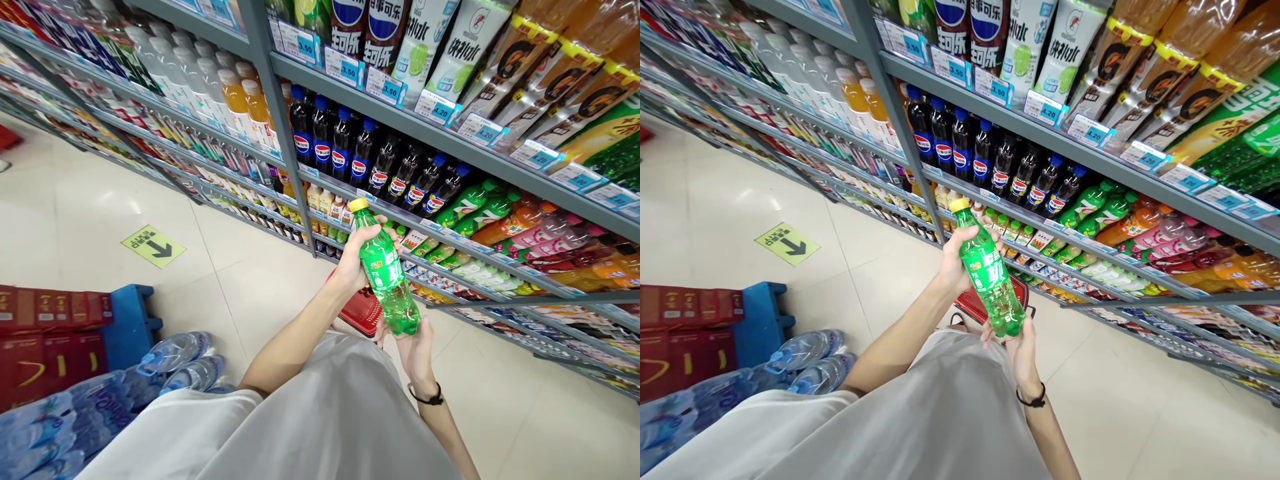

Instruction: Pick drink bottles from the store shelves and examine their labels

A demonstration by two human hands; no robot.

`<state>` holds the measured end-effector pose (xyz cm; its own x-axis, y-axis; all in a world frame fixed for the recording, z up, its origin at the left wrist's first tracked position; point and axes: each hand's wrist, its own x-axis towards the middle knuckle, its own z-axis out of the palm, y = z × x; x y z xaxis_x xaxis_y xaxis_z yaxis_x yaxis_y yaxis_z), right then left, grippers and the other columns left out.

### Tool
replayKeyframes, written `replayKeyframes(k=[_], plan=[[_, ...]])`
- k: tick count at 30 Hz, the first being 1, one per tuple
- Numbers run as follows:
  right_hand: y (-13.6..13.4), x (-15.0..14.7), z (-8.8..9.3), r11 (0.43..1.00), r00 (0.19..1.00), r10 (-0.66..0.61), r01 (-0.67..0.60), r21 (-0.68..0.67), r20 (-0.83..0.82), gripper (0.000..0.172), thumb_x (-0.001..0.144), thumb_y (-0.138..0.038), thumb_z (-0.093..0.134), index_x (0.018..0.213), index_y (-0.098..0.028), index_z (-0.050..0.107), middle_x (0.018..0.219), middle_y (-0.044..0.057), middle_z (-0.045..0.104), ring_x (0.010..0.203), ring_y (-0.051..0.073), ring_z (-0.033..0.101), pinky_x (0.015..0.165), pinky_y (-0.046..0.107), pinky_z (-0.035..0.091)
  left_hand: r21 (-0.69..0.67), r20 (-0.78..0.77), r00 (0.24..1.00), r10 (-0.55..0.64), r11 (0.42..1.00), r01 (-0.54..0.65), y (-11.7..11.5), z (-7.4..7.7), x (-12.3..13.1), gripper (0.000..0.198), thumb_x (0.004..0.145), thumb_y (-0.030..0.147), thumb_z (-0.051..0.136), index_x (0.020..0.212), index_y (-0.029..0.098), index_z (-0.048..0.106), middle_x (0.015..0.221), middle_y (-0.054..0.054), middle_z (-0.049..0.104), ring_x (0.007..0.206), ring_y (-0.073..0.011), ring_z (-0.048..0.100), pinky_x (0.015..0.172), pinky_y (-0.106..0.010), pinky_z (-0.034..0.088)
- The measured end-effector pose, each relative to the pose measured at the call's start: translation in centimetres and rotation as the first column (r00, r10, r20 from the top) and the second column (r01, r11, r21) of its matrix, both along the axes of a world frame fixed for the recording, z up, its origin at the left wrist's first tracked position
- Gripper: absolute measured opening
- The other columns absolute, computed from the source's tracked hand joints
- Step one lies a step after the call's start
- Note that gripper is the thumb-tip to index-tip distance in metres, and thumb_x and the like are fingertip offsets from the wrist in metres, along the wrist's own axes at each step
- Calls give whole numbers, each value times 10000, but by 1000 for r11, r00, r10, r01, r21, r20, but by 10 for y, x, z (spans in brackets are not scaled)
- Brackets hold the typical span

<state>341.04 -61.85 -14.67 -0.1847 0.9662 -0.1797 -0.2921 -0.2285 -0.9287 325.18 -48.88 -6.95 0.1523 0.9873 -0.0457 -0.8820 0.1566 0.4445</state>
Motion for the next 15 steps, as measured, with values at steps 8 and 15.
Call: replayKeyframes(k=[8,15], plan=[[-5,-5,-6,992,992,-102,96,84,72,657,999,-780,410,998,-188,696,780,108,753,678,261,730,572,408,618,6,21,1000,-22,1000,22,2,-4,-3,383,767,383,802,1057,167,673,800,-17,714,800,-216,744,842,-387,641],[-5,-7,-8,969,977,-180,155,190,119,502,993,-673,578,1183,-216,665,847,74,776,771,272,762,712,447,651,-9,0,1000,7,1000,-7,4,-5,-1,397,767,402,802,1057,153,694,823,-30,722,800,-212,747,851,-379,643]])
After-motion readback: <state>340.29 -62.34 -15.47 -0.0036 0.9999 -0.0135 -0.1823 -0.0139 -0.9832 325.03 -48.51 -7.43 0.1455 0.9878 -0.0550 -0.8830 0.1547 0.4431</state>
